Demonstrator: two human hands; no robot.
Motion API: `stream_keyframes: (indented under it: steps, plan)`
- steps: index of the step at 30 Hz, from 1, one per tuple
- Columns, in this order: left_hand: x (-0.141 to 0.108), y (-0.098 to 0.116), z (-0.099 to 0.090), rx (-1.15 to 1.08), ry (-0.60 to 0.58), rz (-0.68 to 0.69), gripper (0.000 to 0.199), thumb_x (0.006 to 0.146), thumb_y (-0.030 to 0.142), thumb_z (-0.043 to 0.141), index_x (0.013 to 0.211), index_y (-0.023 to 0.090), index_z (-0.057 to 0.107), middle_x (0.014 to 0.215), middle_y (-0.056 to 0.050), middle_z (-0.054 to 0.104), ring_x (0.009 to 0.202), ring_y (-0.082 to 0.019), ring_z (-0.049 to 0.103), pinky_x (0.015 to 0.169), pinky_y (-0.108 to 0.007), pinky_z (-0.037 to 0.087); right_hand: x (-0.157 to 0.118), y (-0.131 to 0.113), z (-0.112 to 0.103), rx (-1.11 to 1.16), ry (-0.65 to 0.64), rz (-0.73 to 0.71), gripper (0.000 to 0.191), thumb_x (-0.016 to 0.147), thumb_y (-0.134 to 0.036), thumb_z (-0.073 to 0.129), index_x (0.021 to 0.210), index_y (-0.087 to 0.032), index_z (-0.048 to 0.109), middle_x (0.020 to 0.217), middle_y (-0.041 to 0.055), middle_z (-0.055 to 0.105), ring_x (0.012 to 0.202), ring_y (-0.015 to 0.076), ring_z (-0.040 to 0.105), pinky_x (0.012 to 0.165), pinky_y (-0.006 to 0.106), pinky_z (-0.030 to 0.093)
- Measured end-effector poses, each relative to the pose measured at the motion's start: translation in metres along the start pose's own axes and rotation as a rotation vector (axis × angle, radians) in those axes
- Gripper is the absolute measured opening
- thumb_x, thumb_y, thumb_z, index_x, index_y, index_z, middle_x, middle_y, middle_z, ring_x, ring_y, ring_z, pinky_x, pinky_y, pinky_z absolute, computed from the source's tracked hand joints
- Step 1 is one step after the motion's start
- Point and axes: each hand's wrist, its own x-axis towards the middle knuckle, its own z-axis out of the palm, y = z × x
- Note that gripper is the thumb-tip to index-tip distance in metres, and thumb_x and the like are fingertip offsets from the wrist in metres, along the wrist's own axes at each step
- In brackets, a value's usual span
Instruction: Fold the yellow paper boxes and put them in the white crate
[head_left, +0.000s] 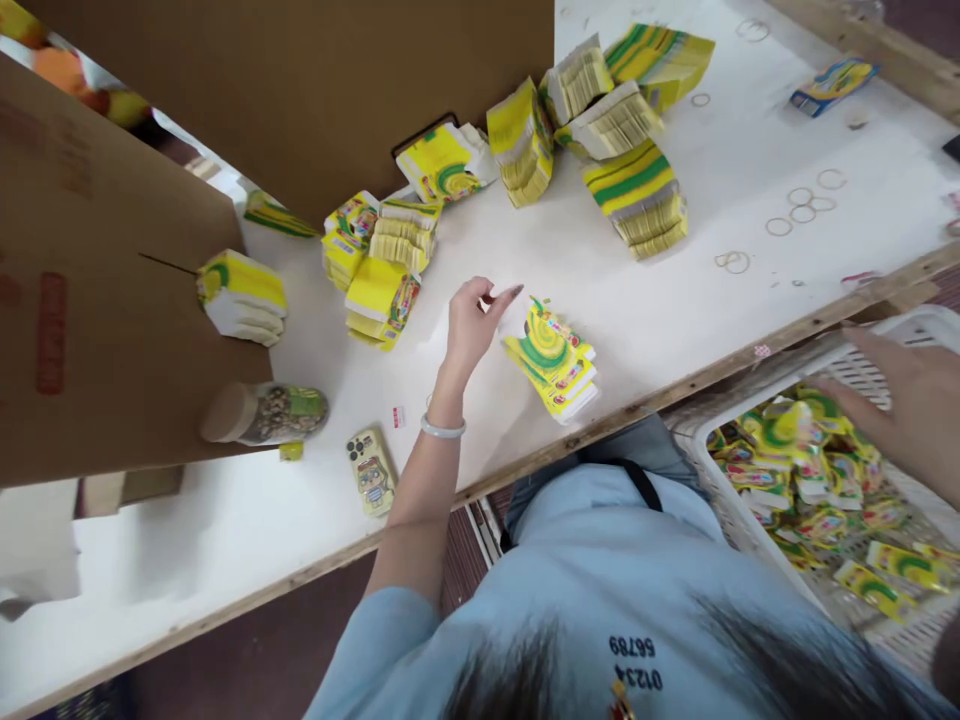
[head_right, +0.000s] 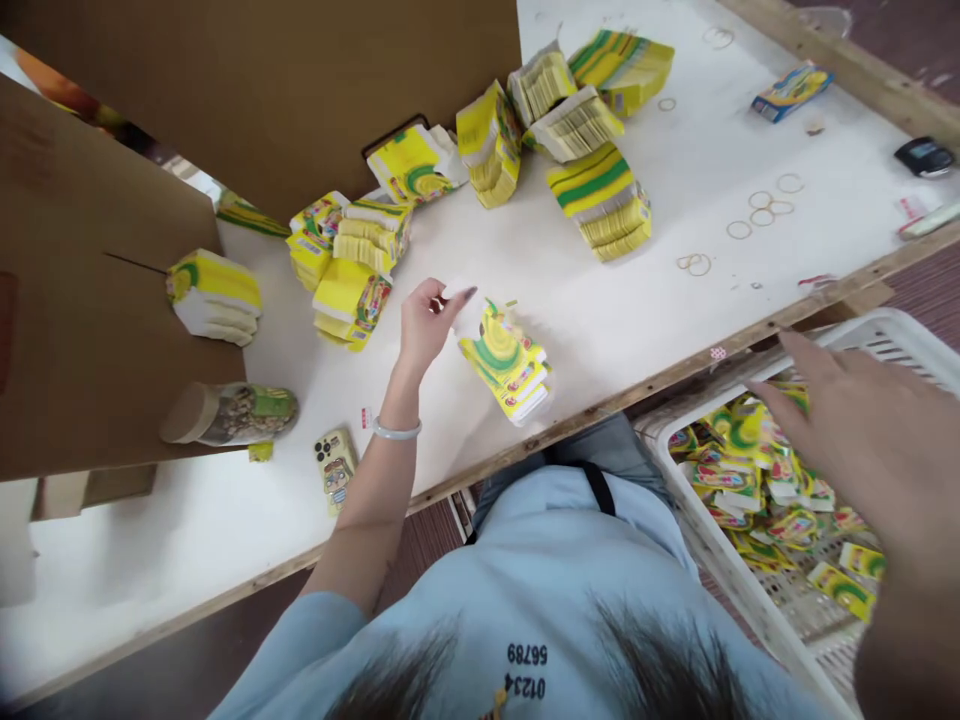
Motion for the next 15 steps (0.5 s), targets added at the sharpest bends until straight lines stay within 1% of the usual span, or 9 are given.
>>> stream_keyframes:
  steps: [1, 2, 4, 5, 7, 9, 11, 13, 15]
  plan:
    - [0.003, 0.001, -0.003, 0.041, 0.015, 0.068, 0.048, 0.095, 0.061, 0.061, 0.070, 0.020, 0.056, 0.073, -0.002, 0.058, 0.076, -0.018, 0.056, 0.078, -0.034, 0.047, 0.005, -0.019, -0.001, -0.077, -0.047, -0.067, 0.096, 0.090, -0.089, 0.028, 0.139, -0.016, 0.065, 0.093, 0.0295, 0.075, 0.092, 0.0472, 0.074, 0.078, 0.066, 0.052]
    - [0.005, 0.004, -0.006, 0.076, 0.033, 0.141, 0.050, 0.098, 0.063, 0.054, 0.073, 0.020, 0.060, 0.081, -0.006, 0.063, 0.085, -0.020, 0.060, 0.086, -0.037, 0.048, 0.012, -0.041, -0.001, -0.072, -0.048, -0.136, 0.092, 0.093, -0.085, 0.026, 0.146, -0.017, 0.059, 0.106, 0.0294, 0.075, 0.102, 0.0469, 0.073, 0.084, 0.064, 0.054]
    - [0.007, 0.016, -0.015, 0.105, 0.082, 0.248, 0.055, 0.102, 0.066, 0.042, 0.084, 0.020, 0.066, 0.099, -0.010, 0.068, 0.104, -0.024, 0.062, 0.099, -0.041, 0.046, 0.031, -0.090, 0.003, 0.141, 0.002, -0.250, 0.070, 0.101, -0.072, 0.036, 0.153, -0.027, 0.051, 0.128, 0.0220, 0.071, 0.124, 0.0430, 0.067, 0.105, 0.061, 0.050]
    - [0.006, 0.023, -0.020, 0.098, 0.119, 0.267, 0.058, 0.103, 0.067, 0.038, 0.087, 0.020, 0.066, 0.102, -0.011, 0.068, 0.107, -0.024, 0.063, 0.100, -0.041, 0.046, 0.040, -0.115, 0.007, 0.277, 0.078, -0.289, 0.061, 0.101, -0.065, 0.048, 0.150, -0.029, 0.053, 0.131, 0.0186, 0.070, 0.128, 0.0414, 0.064, 0.111, 0.059, 0.048]
    - [0.000, 0.044, -0.027, 0.066, 0.203, 0.244, 0.062, 0.104, 0.068, 0.032, 0.081, 0.019, 0.063, 0.086, -0.006, 0.065, 0.093, -0.021, 0.065, 0.089, -0.037, 0.050, 0.058, -0.163, 0.019, 0.516, 0.194, -0.342, 0.054, 0.100, -0.053, 0.060, 0.149, -0.030, 0.053, 0.142, 0.0139, 0.063, 0.139, 0.0380, 0.056, 0.122, 0.060, 0.039]
    - [-0.014, 0.067, -0.032, 0.034, 0.271, 0.210, 0.063, 0.105, 0.066, 0.032, 0.070, 0.019, 0.055, 0.064, 0.001, 0.051, 0.067, -0.014, 0.056, 0.070, -0.030, 0.048, 0.070, -0.205, 0.033, 0.691, 0.292, -0.447, 0.061, 0.094, -0.057, 0.069, 0.146, -0.029, 0.053, 0.144, 0.0112, 0.061, 0.142, 0.0375, 0.052, 0.125, 0.063, 0.034]
    - [-0.033, 0.088, -0.037, 0.012, 0.314, 0.229, 0.060, 0.105, 0.063, 0.040, 0.064, 0.020, 0.049, 0.055, 0.005, 0.039, 0.054, -0.010, 0.042, 0.058, -0.028, 0.040, 0.076, -0.236, 0.046, 0.753, 0.299, -0.532, 0.063, 0.093, -0.060, 0.069, 0.145, -0.027, 0.053, 0.136, 0.0110, 0.064, 0.136, 0.0365, 0.056, 0.122, 0.064, 0.037]
    - [-0.054, 0.099, -0.045, -0.016, 0.384, 0.269, 0.053, 0.104, 0.055, 0.051, 0.063, 0.020, 0.050, 0.055, 0.005, 0.038, 0.054, -0.010, 0.039, 0.057, -0.028, 0.039, 0.078, -0.253, 0.056, 0.739, 0.278, -0.603, 0.056, 0.099, -0.057, 0.061, 0.144, -0.025, 0.053, 0.122, 0.0110, 0.068, 0.121, 0.0322, 0.065, 0.112, 0.058, 0.049]
    - [-0.071, 0.097, -0.050, -0.101, 0.432, 0.263, 0.039, 0.102, 0.053, 0.056, 0.076, 0.024, 0.060, 0.069, 0.001, 0.052, 0.070, -0.016, 0.055, 0.066, -0.033, 0.049, 0.075, -0.259, 0.062, 0.714, 0.243, -0.670, 0.049, 0.104, -0.052, 0.054, 0.142, -0.022, 0.054, 0.113, 0.0109, 0.070, 0.108, 0.0271, 0.069, 0.102, 0.049, 0.057]
